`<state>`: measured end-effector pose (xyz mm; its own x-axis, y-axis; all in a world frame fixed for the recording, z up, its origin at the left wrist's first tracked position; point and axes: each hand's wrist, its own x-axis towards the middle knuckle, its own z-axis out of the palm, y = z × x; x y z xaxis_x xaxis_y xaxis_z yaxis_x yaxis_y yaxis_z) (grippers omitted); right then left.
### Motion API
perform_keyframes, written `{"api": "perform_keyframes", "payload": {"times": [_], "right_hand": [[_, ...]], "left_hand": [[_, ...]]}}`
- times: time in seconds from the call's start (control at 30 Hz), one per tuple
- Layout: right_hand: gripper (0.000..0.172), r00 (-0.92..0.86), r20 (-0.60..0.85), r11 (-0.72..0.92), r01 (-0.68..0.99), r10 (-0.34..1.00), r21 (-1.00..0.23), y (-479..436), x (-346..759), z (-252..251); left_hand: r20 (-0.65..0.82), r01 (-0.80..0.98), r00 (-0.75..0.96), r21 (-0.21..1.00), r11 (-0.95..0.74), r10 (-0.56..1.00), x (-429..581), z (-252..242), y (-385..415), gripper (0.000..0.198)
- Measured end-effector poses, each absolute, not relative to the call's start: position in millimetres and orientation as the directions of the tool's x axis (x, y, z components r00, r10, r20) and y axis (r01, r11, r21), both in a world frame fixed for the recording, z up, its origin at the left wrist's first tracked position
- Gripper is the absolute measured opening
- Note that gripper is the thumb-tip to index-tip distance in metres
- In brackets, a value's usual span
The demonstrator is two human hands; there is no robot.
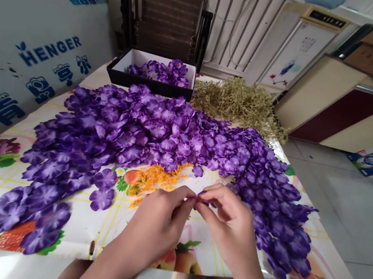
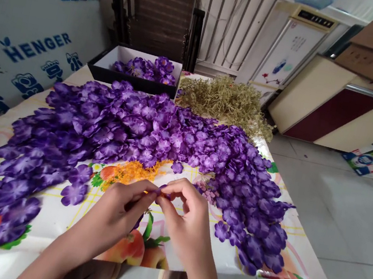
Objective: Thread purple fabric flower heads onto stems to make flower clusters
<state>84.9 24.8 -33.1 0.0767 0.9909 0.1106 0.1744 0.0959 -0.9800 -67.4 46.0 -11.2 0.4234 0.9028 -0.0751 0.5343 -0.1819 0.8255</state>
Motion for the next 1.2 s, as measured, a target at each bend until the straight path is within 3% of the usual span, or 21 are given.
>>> {"api": "perform_keyframes", "payload": {"times": [0.2,0.33,0.5,0.67,0.77,0.9,1.07,1.2], "right_hand": [[0.021,0.035,-0.011,-0.016,0.151,0.999,-0.988,33,86,-38],[0.013,-0.015,-0.058,-0.057,0.057,0.998,-0.997,38,88,-39],[0.019,0.013,0.032,0.033,-0.025,0.999,-0.999,42,83,-39],[0.015,0.211,0.004,0.003,0.005,0.978,-1.000,44,98,-45],[0.019,0.359,-0.003,-0.071,0.177,0.934,-0.982,45,121,-54],[0.011,0.311,0.006,-0.174,0.547,0.951,-0.819,44,140,-63],[0.007,0.274,-0.017,-0.190,0.620,0.961,-0.761,45,134,-71],[0.009,0.268,-0.022,-0.182,0.591,0.963,-0.786,50,133,-76]], "left_hand": [[-0.052,0.760,0.515,0.489,-0.428,0.855,-69,-13,49,0.026],[-0.040,0.762,0.555,0.424,-0.489,0.831,-70,-12,51,0.028],[0.045,0.744,0.598,0.340,-0.575,0.800,-72,-14,54,0.032],[0.083,0.757,0.462,0.481,-0.442,0.883,-77,-16,60,0.032],[0.077,0.766,0.325,0.563,-0.310,0.943,-82,-15,65,0.034],[0.053,0.766,0.266,0.595,-0.244,0.963,-83,-17,68,0.033],[-0.008,0.777,0.298,0.583,-0.237,0.955,-78,-21,66,0.032],[-0.043,0.782,0.320,0.576,-0.239,0.946,-73,-22,65,0.030]]}}
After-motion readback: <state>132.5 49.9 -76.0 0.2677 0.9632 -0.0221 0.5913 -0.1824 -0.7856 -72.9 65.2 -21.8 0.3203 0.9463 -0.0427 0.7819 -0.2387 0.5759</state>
